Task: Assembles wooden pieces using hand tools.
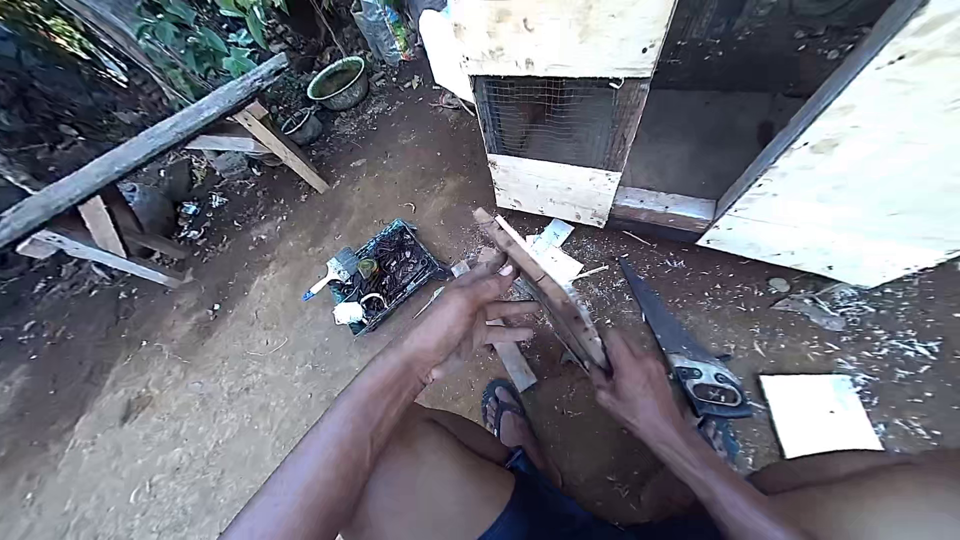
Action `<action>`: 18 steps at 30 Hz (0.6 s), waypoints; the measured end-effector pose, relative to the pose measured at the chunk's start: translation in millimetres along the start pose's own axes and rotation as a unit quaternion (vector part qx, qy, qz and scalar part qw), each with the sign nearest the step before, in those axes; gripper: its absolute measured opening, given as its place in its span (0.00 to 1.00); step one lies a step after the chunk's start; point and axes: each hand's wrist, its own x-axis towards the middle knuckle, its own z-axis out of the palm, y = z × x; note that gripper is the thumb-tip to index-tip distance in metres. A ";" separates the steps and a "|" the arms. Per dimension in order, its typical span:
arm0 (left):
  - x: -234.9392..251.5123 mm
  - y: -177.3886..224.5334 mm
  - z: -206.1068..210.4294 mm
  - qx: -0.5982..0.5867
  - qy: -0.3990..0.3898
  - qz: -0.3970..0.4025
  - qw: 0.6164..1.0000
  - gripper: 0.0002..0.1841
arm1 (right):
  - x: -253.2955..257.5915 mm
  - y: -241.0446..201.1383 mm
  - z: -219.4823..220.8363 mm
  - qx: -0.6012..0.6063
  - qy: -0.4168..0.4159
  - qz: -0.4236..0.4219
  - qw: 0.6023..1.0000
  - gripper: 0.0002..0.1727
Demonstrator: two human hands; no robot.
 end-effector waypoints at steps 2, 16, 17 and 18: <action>20.6 3.1 5.7 0.084 -0.020 0.032 0.996 0.30 | 22.3 25.8 -29.0 0.009 -0.036 0.102 0.994 0.30; 124.6 -21.7 -41.8 0.435 0.050 0.030 0.899 0.32 | 51.4 184.2 -54.7 0.344 0.050 0.294 0.890 0.34; 125.8 -21.4 -39.1 0.452 0.040 0.028 0.890 0.31 | 49.5 186.9 -53.5 0.350 0.053 0.294 0.888 0.35; 127.8 -20.5 -35.9 0.466 0.030 0.028 0.884 0.31 | 48.3 187.8 -53.3 0.354 0.055 0.293 0.887 0.35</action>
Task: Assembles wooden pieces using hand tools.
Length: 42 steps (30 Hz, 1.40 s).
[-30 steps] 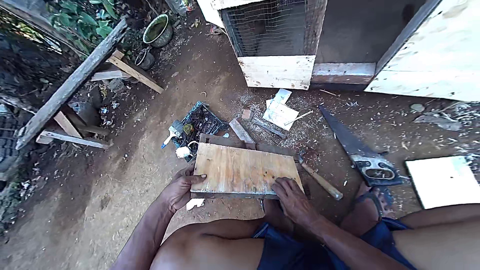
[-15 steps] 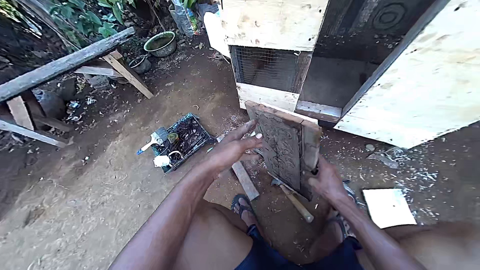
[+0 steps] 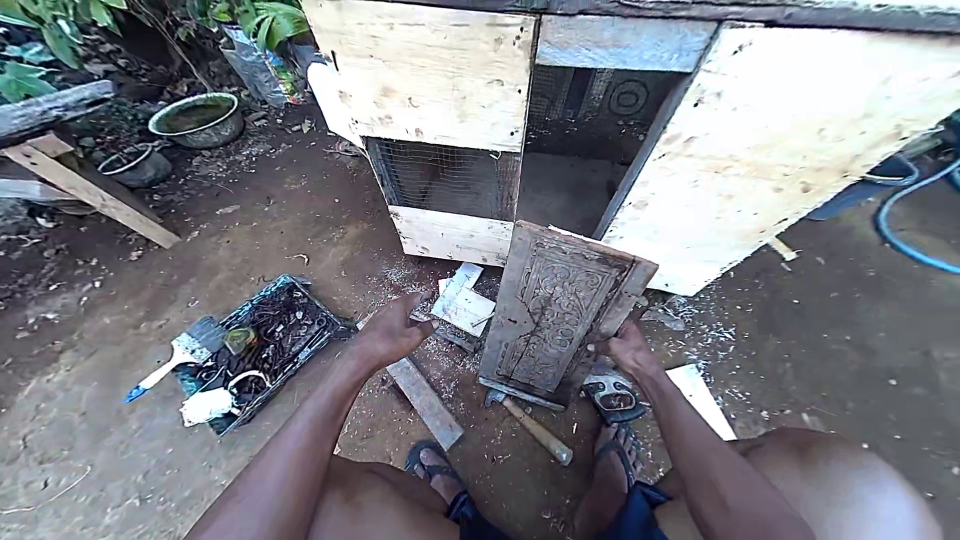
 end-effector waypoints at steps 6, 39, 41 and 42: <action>21.7 23.7 17.0 0.003 -0.014 0.043 0.999 0.31 | -6.6 -2.7 3.7 0.003 -0.010 -0.013 1.000 0.31; 28.0 21.4 14.5 -0.207 0.011 0.154 0.966 0.21 | 8.2 -174.0 6.5 -0.395 -0.067 -0.207 0.892 0.15; 27.3 15.1 11.9 -0.198 0.022 0.139 0.970 0.18 | 13.6 -175.5 16.9 -0.406 -0.060 -0.222 0.885 0.14; 27.2 12.4 10.3 -0.197 0.027 0.134 0.971 0.16 | 16.2 -177.3 21.6 -0.409 -0.061 -0.226 0.882 0.13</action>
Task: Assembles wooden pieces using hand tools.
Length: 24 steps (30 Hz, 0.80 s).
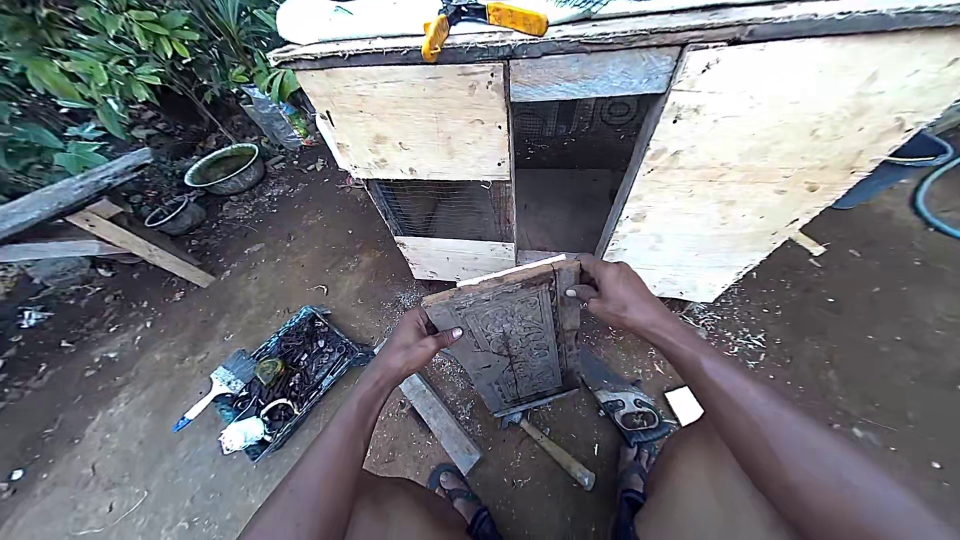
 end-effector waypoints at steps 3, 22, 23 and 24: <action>-1.5 -1.2 -5.3 -0.003 0.012 -0.007 1.000 0.13 | 12.3 -8.8 2.7 -0.006 -0.005 -0.004 1.000 0.13; -4.9 -6.8 -18.0 -0.079 0.052 0.027 0.995 0.13 | 22.9 -9.1 12.3 0.060 0.010 -0.027 0.998 0.15; -6.6 -7.4 -19.7 -0.076 0.055 0.029 0.995 0.13 | 21.0 -9.0 12.0 0.069 0.014 -0.038 0.997 0.16; -8.4 -7.9 -21.2 -0.073 0.058 0.030 0.995 0.14 | 19.7 -8.9 12.0 0.082 0.015 -0.049 0.995 0.17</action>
